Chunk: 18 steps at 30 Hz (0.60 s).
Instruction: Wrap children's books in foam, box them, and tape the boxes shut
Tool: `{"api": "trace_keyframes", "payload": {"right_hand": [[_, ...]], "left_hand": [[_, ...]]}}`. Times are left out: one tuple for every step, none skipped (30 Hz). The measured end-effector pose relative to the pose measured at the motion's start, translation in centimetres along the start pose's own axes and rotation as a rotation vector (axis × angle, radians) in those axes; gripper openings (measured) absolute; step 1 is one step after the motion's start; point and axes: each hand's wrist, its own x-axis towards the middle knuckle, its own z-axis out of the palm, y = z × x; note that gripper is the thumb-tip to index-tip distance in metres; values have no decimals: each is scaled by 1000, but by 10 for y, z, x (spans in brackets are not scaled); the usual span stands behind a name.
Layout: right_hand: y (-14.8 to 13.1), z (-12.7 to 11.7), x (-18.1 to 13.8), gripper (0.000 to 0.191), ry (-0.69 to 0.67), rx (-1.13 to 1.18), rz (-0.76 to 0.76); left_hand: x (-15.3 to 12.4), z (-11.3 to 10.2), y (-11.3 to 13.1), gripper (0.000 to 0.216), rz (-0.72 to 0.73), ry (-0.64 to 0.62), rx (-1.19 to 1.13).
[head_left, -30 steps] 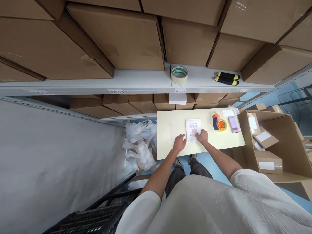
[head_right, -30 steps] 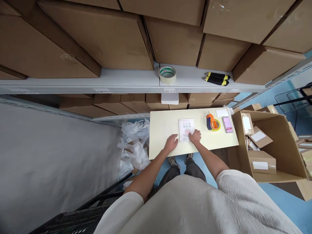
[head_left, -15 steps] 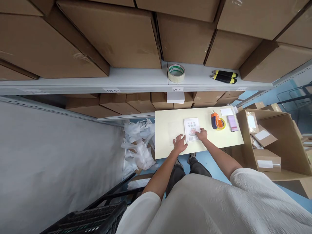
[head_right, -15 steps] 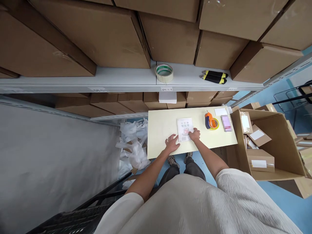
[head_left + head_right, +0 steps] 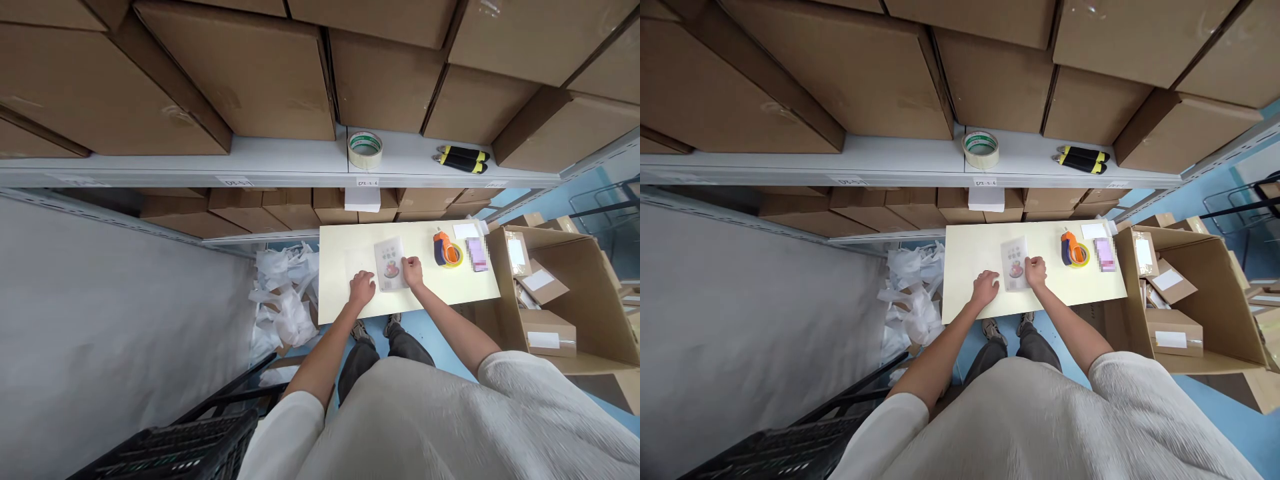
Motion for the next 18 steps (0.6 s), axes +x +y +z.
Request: {"api": "trace_keyframes", "payload": {"right_hand": [[-5,1,-5,32,-30,41,-59],[-9,3,-11,36,-64,79,-115],[-13,6,-15,39,-100,113,-164],[-16,9,-20,41,-138,143,-202],[-18,13,-23,40,-174,169,-226],[-19,16,-26,38,-205,192,-234],[-19,20,-27,35,-228,209,-226],[-18,24,-29,32,-244,219,-209],[-16,27,-30,30,-251,221,-187],[-13,29,-30,29,-252,213,-166],[-9,32,-30,27,-251,199,-147],[-5,34,-30,26,-252,178,-132],[-1,36,-30,26,-256,156,-118],[2,38,-30,25,-260,133,-101],[6,41,-30,25,-266,110,-82],[8,44,-31,25,-273,87,-62],[11,47,-31,25,-284,63,-44],[13,51,-31,25,-296,40,-31]], "left_hand": [[1,-4,-3,33,-11,68,-98],[2,-9,-7,30,-29,129,-207],[2,-13,-10,28,-51,185,-320],[2,-17,-13,27,-76,238,-426],[2,-21,-16,27,-100,291,-519],[1,-25,-19,27,-120,343,-593],[-1,-29,-22,28,-133,391,-645],[-3,-32,-25,28,-140,431,-671],[-5,-35,-29,28,-142,463,-673],[-7,-38,-33,27,-143,487,-655],[-8,-40,-37,27,-150,505,-623],[-10,-41,-42,27,-163,519,-580],[-12,-42,-48,28,-183,526,-532],[-13,-41,-54,30,-209,524,-483],[-15,-40,-60,31,-238,515,-433],[-16,-39,-65,33,-265,498,-385],[-18,-36,-70,35,-290,475,-341],[-20,-33,-74,37,-310,446,-307]]}}
